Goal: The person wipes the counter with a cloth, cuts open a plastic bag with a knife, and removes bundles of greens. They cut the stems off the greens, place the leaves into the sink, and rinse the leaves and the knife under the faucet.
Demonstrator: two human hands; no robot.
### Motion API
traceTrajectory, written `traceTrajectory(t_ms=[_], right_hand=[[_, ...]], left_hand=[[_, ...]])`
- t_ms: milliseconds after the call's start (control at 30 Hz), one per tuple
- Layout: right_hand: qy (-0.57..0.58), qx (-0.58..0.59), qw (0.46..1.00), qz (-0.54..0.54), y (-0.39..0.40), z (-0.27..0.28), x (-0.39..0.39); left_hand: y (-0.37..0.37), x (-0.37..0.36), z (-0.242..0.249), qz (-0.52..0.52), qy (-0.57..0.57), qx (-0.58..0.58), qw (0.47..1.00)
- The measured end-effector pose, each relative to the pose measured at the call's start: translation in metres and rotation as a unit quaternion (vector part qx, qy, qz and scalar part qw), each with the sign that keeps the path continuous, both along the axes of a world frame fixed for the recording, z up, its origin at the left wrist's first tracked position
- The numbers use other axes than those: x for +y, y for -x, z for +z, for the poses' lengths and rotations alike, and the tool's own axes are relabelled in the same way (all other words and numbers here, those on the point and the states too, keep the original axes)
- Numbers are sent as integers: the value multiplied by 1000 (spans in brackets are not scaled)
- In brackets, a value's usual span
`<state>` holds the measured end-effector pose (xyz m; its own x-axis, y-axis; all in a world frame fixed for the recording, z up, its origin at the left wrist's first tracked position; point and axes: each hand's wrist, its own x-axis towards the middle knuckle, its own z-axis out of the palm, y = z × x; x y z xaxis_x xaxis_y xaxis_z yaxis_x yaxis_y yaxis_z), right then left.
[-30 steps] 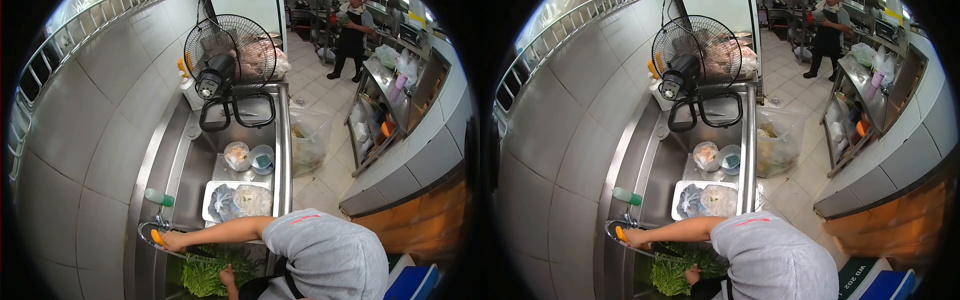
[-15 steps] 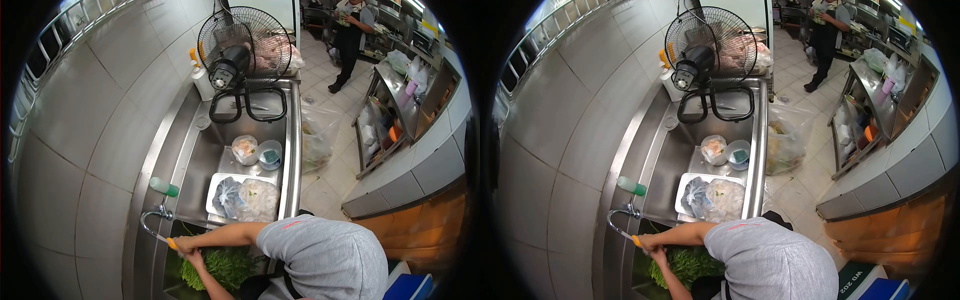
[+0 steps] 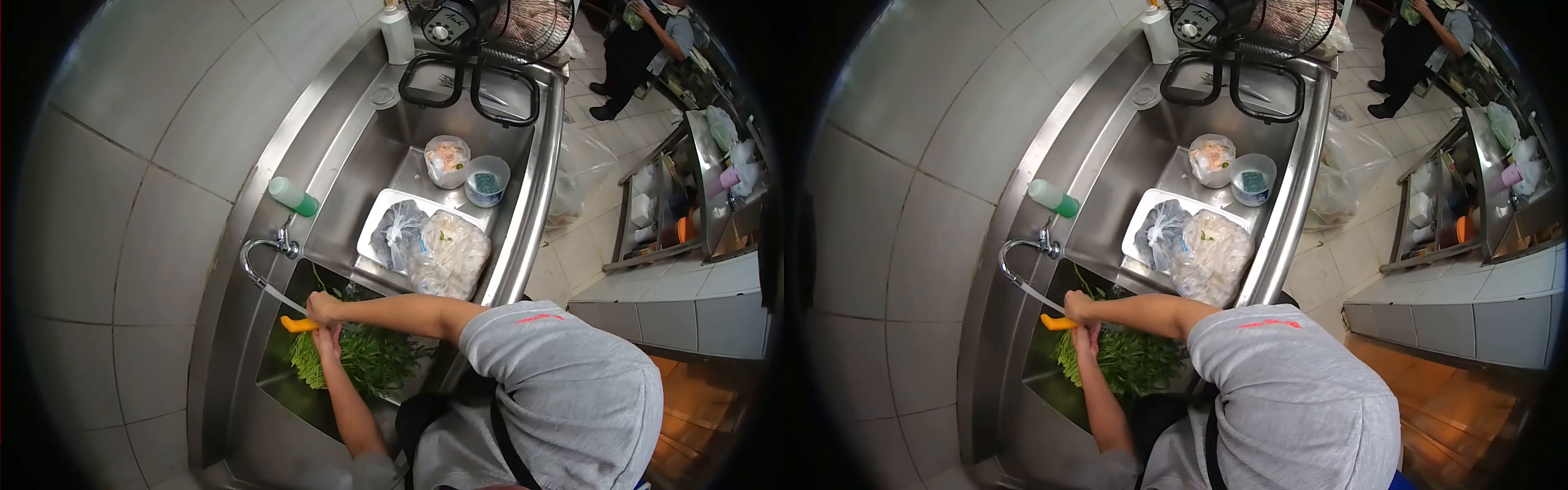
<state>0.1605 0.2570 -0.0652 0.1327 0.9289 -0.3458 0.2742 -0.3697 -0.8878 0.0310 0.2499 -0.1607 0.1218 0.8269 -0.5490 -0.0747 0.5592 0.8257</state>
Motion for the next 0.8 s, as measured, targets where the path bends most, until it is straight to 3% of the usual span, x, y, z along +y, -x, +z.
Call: traceTrajectory(t_ms=[67,200,233,267,333,400,533,633,667,733,767,800], right_hand=[[-38,0,999,32,7,-14,6],[-60,-56,997,-6,13,-3,8],[-32,-29,999,20,8,13,4],[-64,0,998,14,10,9,7],[-118,-30,986,116,12,0,17],[-222,-19,973,63,18,-1,12],[-198,-11,980,-33,15,13,13],[-28,136,981,-136,12,18,20],[-43,57,989,-133,13,13,23],[8,155,987,-40,3,8,24],[-110,13,992,52,0,-19,38],[-100,78,992,8,-18,12,26]], left_hand=[[-4,-2,-1,-9,-14,-11,1000],[-22,-15,6,2,-57,-15,998],[-17,-13,6,-22,-15,-4,1000],[-15,-11,-1,-28,-18,20,999],[-18,-7,-2,-36,-5,2,999],[-18,-12,10,-27,0,-3,1000],[-21,-11,22,-42,-21,20,999],[-22,6,21,-72,21,-8,997],[-18,10,14,-69,10,-14,997],[-5,22,-9,-108,21,4,994],[-5,25,-9,-96,32,43,994],[-13,19,10,-91,14,55,994]])
